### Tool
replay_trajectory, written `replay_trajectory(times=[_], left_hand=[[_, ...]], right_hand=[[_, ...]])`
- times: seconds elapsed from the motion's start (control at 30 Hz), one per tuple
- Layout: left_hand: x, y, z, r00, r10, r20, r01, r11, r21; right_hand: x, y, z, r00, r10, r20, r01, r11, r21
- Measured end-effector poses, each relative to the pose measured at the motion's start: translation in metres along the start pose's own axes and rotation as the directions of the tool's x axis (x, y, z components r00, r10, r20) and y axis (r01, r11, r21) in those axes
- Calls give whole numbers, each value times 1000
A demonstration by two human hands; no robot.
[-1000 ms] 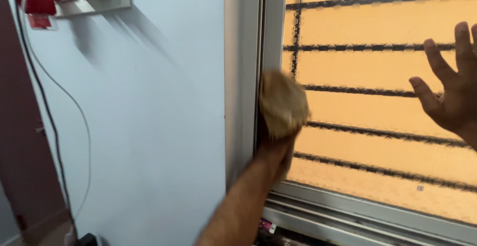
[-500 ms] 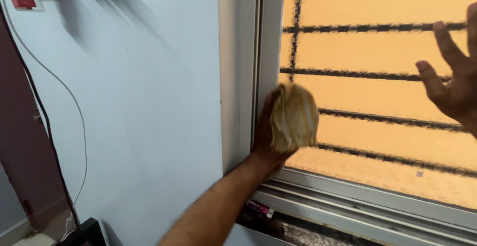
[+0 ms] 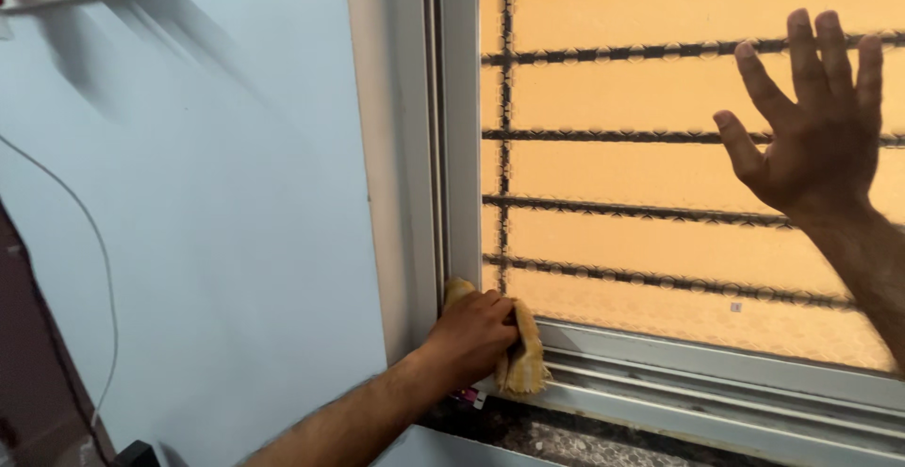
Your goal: The person wipes the window frame and sill using a cloth. They clean the vertical side, horizontal bottom, and upper sections of the frame in a repetitive manner.
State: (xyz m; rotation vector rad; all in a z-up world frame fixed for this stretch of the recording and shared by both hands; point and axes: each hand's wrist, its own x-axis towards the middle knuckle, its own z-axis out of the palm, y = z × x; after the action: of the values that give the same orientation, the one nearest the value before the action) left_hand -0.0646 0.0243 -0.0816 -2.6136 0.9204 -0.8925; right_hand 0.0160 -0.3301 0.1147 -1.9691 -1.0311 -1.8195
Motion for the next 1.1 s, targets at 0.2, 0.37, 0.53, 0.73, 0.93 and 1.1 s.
replay_trajectory(times=[0.2, 0.37, 0.53, 0.73, 0.93, 1.1], left_hand=[[60, 62, 40, 989, 77, 128, -39, 961, -273], [92, 138, 63, 922, 139, -361, -262, 911, -318], [74, 109, 52, 954, 141, -265, -233, 905, -355], [47, 73, 29, 993, -49, -110, 21, 969, -244], [70, 115, 41, 875, -427, -227, 314, 858, -405], [126, 180, 54, 862, -333, -382, 60, 816, -575]], right_hand=[[-4, 7, 6, 1000, 7, 2, -7, 998, -57], [-5, 9, 8, 1000, 6, 5, -6, 998, -58], [-7, 11, 8, 1000, 0, 12, 1, 998, -69], [-9, 12, 8, 1000, 7, 5, -6, 999, -54], [-11, 13, 10, 1000, 25, 1, -25, 997, -72], [-13, 14, 12, 999, 44, 16, -43, 996, -75]])
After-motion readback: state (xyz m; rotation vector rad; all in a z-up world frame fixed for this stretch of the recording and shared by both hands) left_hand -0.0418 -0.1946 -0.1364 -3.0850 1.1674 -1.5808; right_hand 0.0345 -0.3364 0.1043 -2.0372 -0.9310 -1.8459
